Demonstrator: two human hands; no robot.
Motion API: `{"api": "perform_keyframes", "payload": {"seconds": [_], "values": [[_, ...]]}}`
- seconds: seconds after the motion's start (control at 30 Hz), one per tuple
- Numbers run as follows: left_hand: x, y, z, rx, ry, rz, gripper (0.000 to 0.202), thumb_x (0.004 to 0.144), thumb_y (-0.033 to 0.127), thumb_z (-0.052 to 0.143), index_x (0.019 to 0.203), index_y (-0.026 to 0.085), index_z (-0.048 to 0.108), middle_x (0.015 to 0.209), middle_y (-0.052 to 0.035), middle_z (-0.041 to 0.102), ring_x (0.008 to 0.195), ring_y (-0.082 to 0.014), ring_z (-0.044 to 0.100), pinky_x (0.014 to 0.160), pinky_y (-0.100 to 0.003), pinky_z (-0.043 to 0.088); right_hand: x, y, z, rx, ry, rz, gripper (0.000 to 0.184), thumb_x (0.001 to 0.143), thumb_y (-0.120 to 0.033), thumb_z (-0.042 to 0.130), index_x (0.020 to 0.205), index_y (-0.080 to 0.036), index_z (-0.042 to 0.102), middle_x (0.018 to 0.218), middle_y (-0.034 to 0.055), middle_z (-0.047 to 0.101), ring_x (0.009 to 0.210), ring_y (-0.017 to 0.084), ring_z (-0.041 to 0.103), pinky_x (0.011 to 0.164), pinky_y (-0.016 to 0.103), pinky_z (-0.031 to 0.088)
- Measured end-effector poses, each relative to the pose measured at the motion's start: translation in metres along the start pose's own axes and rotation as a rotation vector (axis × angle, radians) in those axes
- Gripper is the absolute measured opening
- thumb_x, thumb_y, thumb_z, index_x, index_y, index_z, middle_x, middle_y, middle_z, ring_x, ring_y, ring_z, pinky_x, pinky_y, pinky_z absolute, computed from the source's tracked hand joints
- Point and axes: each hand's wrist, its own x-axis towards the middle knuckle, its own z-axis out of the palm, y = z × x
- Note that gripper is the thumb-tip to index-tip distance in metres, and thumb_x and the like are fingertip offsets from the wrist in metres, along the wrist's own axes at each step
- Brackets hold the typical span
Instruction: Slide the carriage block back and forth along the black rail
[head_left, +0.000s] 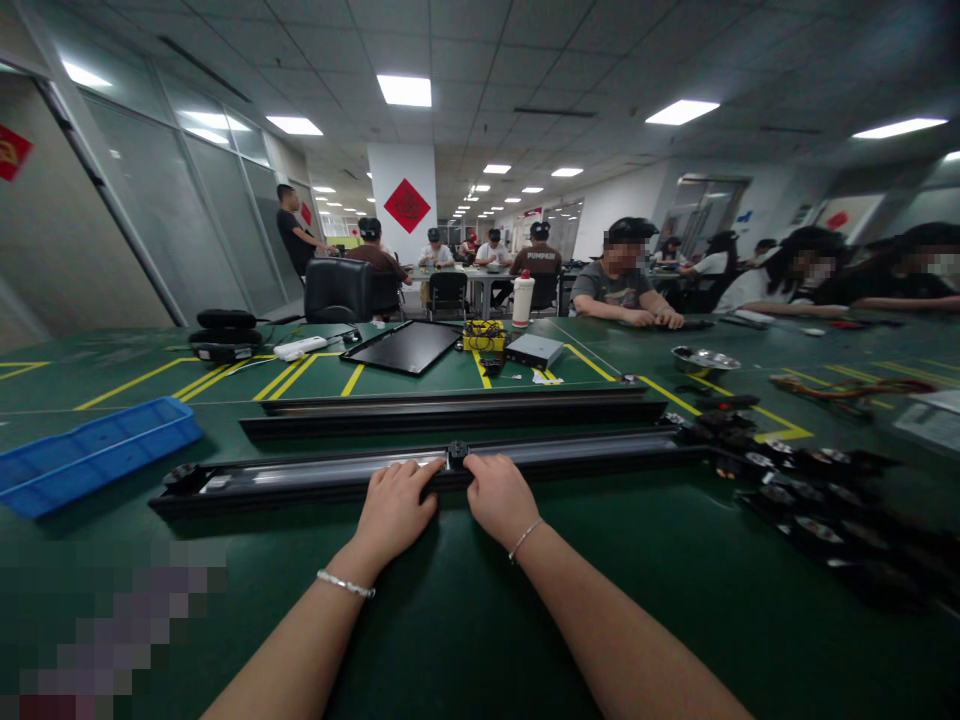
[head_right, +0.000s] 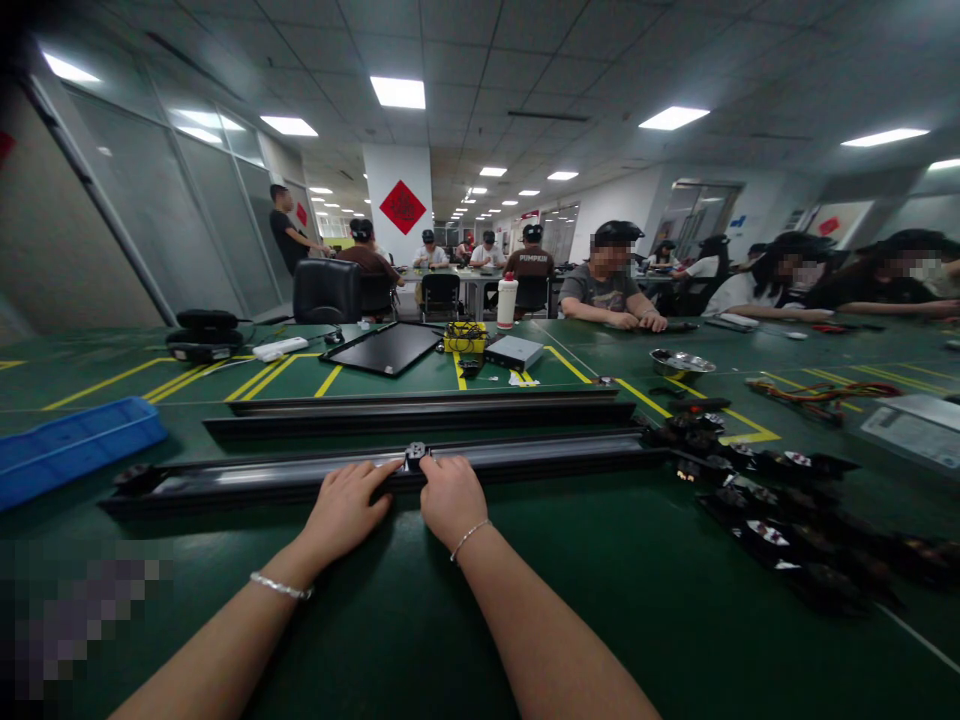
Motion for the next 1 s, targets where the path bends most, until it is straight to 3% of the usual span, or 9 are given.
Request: {"api": "perform_keyframes", "payload": {"seconds": [0.2, 1.0], "values": [[-0.0009, 0.0012, -0.0008, 0.000, 0.005, 0.000, 0.046, 0.078, 0.029, 0.042, 0.123, 0.035, 0.042, 0.103, -0.0008, 0.057, 0.098, -0.0185, 0.048, 0.088, -0.035, 0.028, -0.0037, 0.0056, -0.0015, -0.010, 0.006, 0.017, 0.033, 0.077, -0.016, 0.041, 0.105, -0.024, 0.057, 0.091, 0.0040, 0.062, 0.089, 0.017, 0.050, 0.092, 0.033, 0.024], [-0.0033, 0.0041, -0.0024, 0.005, 0.020, 0.009, 0.045, 0.077, 0.027, 0.043, 0.121, 0.033, 0.044, 0.101, -0.0014, 0.057, 0.097, -0.0189, 0.048, 0.088, -0.036, 0.028, -0.0018, 0.0070, -0.0032, -0.014, 0.003, 0.033, 0.030, 0.076, -0.014, 0.041, 0.100, -0.022, 0.057, 0.086, 0.0043, 0.062, 0.085, 0.017, 0.050, 0.089, 0.030, 0.026]]}}
